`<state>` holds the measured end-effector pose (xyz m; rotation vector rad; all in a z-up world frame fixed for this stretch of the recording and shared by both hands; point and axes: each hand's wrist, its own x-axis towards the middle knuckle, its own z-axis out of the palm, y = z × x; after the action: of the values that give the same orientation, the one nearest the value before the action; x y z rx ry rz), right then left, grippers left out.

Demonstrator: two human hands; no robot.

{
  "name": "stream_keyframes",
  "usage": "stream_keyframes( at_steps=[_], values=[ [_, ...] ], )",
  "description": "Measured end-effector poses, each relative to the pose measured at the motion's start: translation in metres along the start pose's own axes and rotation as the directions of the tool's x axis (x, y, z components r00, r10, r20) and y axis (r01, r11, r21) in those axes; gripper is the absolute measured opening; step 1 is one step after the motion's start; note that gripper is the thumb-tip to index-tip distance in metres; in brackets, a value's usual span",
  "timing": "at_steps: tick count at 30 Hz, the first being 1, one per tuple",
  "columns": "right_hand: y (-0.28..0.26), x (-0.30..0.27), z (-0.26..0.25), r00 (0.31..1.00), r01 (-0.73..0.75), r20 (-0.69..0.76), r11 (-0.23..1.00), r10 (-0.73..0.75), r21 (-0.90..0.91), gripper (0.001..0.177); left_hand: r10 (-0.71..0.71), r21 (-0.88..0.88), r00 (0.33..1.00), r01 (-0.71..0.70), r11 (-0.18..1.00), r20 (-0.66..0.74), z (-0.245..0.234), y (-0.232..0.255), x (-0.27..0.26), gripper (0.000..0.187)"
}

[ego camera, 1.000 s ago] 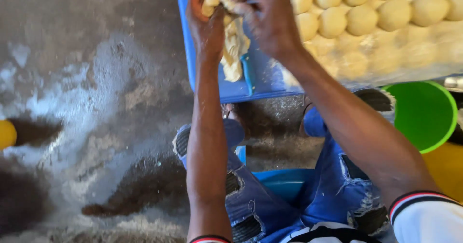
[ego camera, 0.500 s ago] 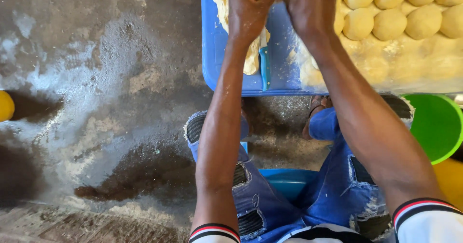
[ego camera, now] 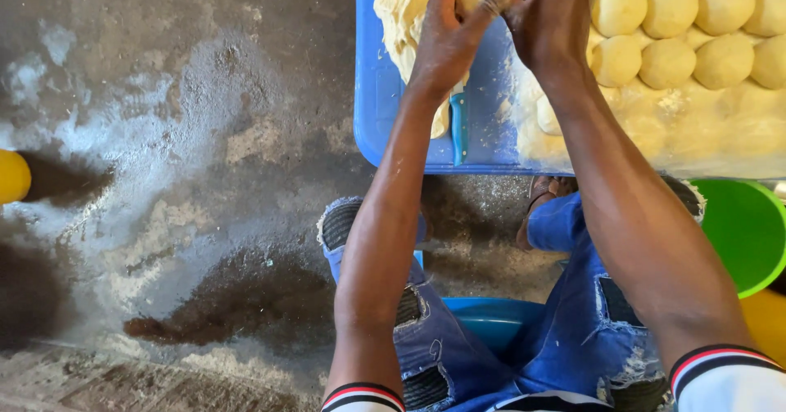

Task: The person portions a large mass of dough into small, uniform balls using a knife to cut and hands to roll. The finished dough balls are placed in neat rows on a floured blue tray.

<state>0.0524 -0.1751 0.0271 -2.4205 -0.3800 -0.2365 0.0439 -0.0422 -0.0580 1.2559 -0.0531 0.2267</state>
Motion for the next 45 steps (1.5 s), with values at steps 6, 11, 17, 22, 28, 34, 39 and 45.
stream_keyframes(
  at_steps=[6,11,17,22,28,34,39,45],
  values=[
    [-0.015,-0.018,-0.002,0.883,0.458,-0.176,0.881,-0.435,0.119,0.024,0.165,0.196,0.977,-0.137,0.971,-0.137,-0.028,-0.008,0.010,0.049],
    [0.003,-0.003,0.008,0.989,0.106,0.033,0.833,-0.147,0.544,0.036,-0.023,-0.548,0.998,0.055,0.835,0.065,-0.028,-0.002,-0.006,0.040],
    [0.004,-0.005,0.002,0.956,0.275,-0.165,0.937,-0.243,0.216,0.034,0.143,0.439,0.989,-0.115,0.891,-0.032,-0.007,0.019,-0.003,0.032],
    [-0.017,-0.019,-0.009,0.934,0.357,-0.110,0.868,-0.340,0.346,0.026,0.090,-0.040,0.996,-0.091,0.995,-0.020,-0.027,0.021,0.003,0.039],
    [-0.010,-0.010,-0.002,0.991,0.094,0.046,0.882,-0.129,0.461,0.036,-0.055,-0.382,0.998,0.058,0.922,0.019,-0.019,0.011,-0.001,0.044],
    [0.002,0.002,-0.004,0.994,0.065,-0.096,0.969,-0.044,0.237,0.027,0.060,0.092,0.997,-0.064,0.994,0.044,0.002,0.016,-0.003,0.034],
    [-0.015,-0.016,-0.010,0.895,0.433,-0.143,0.900,-0.423,0.049,0.032,0.179,0.255,0.980,-0.151,0.955,-0.090,-0.014,0.019,0.000,0.043],
    [-0.003,-0.009,-0.008,0.977,0.174,0.059,0.921,-0.207,0.348,0.031,0.067,-0.282,0.997,-0.052,0.958,0.042,-0.018,0.017,-0.010,0.032]
  ],
)
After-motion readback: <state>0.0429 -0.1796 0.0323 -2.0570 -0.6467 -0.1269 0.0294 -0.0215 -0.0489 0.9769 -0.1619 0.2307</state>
